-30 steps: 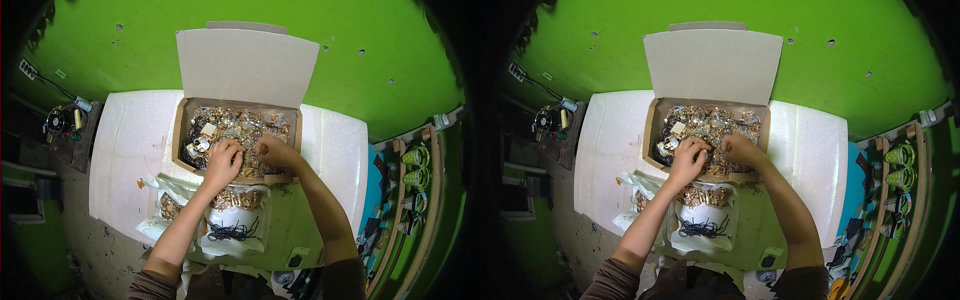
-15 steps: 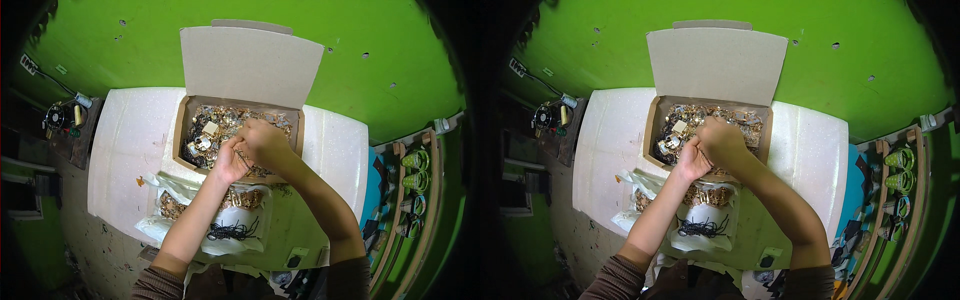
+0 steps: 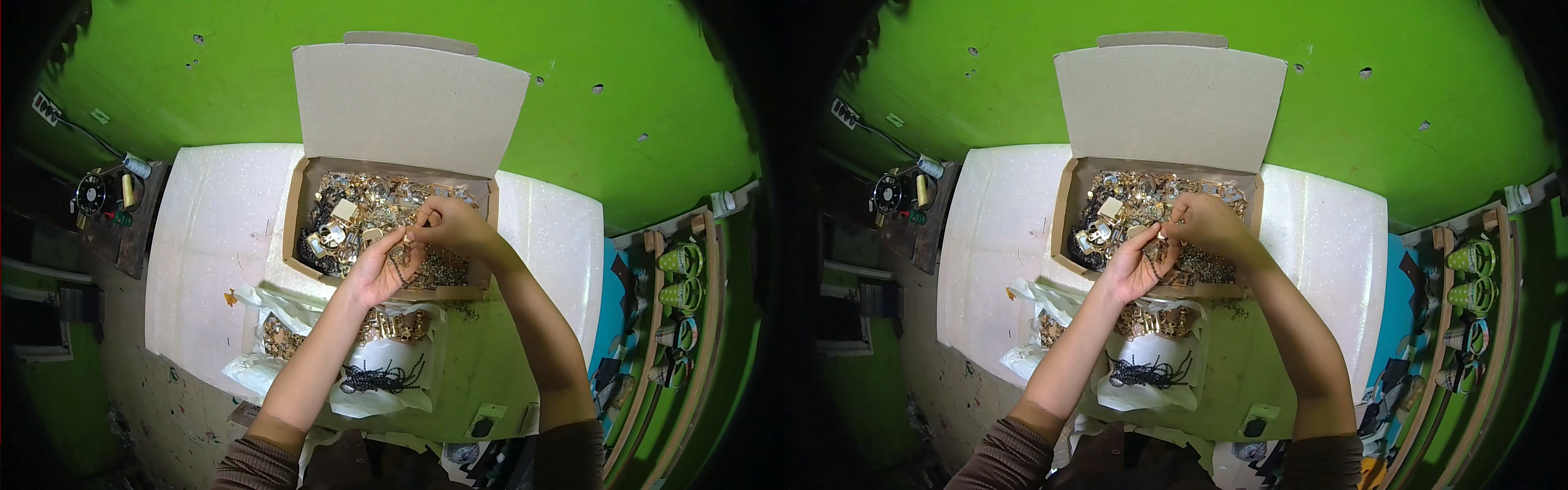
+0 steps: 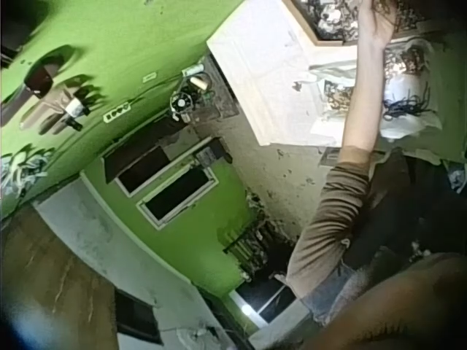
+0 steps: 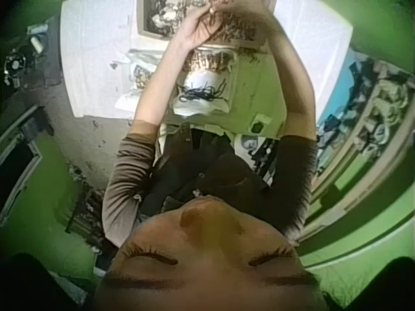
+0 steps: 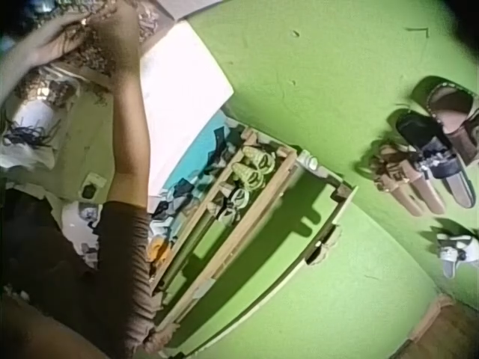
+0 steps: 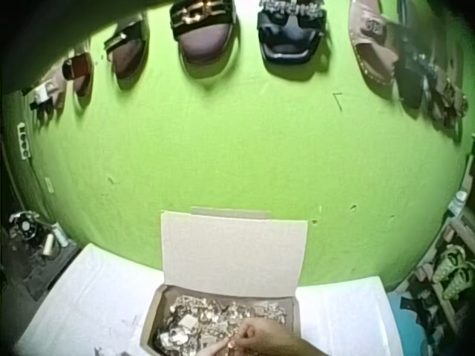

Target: Sorting and inspecting small metal shoe buckles and decorative hardware components on a workshop table.

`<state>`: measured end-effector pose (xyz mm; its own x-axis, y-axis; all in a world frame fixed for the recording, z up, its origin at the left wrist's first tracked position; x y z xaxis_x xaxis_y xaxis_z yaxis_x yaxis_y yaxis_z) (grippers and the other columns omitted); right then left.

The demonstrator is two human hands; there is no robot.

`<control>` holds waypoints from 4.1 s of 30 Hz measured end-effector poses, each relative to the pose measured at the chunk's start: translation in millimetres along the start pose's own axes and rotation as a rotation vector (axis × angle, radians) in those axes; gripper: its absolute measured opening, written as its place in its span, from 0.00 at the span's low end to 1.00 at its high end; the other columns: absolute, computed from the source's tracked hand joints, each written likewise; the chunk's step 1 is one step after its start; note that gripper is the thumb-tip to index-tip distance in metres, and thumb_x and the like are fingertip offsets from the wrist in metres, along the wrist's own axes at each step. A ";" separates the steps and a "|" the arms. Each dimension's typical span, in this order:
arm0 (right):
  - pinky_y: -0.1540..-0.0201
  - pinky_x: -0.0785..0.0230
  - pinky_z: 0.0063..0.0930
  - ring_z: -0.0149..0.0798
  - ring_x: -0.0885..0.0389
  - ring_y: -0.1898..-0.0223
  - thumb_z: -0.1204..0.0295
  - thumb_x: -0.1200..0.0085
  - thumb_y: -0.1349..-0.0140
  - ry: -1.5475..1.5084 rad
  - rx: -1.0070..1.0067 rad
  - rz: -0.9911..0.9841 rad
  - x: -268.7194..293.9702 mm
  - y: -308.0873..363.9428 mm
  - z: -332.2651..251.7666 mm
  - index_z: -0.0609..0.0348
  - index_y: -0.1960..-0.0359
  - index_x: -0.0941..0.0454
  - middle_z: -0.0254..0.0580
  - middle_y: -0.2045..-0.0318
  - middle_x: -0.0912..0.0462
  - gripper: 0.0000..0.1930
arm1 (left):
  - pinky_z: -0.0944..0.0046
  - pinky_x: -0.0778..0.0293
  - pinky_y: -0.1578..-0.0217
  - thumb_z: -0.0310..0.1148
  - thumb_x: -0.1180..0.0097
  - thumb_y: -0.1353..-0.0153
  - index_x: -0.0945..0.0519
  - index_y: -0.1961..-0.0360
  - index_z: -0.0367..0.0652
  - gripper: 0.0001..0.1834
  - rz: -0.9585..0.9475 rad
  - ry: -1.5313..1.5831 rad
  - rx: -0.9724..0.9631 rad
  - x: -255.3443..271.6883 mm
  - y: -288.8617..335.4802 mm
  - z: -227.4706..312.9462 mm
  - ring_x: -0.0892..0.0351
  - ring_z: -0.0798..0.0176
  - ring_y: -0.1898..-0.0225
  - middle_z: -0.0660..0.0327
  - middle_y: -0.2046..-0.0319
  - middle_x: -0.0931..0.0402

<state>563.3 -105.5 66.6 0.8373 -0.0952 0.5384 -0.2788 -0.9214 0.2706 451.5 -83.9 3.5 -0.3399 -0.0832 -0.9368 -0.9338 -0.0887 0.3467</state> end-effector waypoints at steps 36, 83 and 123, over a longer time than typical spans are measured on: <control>0.67 0.35 0.35 0.46 0.27 0.68 0.69 0.39 0.66 0.265 0.006 -0.201 -70.8 12.9 89.7 0.59 0.73 0.31 0.46 0.74 0.26 0.17 | 0.61 0.28 0.54 0.29 0.63 0.40 0.29 0.60 0.31 0.14 0.226 0.022 -0.301 18.9 5.2 26.2 0.28 0.59 0.58 0.53 0.61 0.29; 0.58 0.34 0.21 0.29 0.28 0.63 0.73 0.54 0.43 -1.036 -0.038 0.141 -171.5 120.0 -47.5 0.65 0.59 0.32 0.39 0.64 0.27 0.11 | 0.57 0.39 0.45 0.27 0.63 0.41 0.31 0.60 0.31 0.12 -0.099 0.400 -0.497 30.5 156.2 0.2 0.32 0.56 0.54 0.52 0.61 0.30; 0.66 0.34 0.15 0.23 0.28 0.70 0.77 0.48 0.47 -0.770 -0.084 0.438 -226.5 165.2 -102.0 0.63 0.63 0.27 0.32 0.73 0.25 0.10 | 0.59 0.35 0.48 0.28 0.58 0.42 0.31 0.66 0.34 0.07 0.163 0.195 -0.189 92.4 265.1 9.5 0.30 0.58 0.58 0.54 0.65 0.31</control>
<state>279.7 -197.8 70.8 0.7225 -0.6877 -0.0705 -0.6568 -0.7147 0.2405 171.5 -105.6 8.4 -0.4387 -0.2989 -0.8475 -0.8252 -0.2396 0.5116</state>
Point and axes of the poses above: each hand's wrist, its own y-axis away from the middle knuckle, its own x-axis out of the back of the hand, z = x × y, the point moved 6 cm from there along -y, towards the middle knuckle
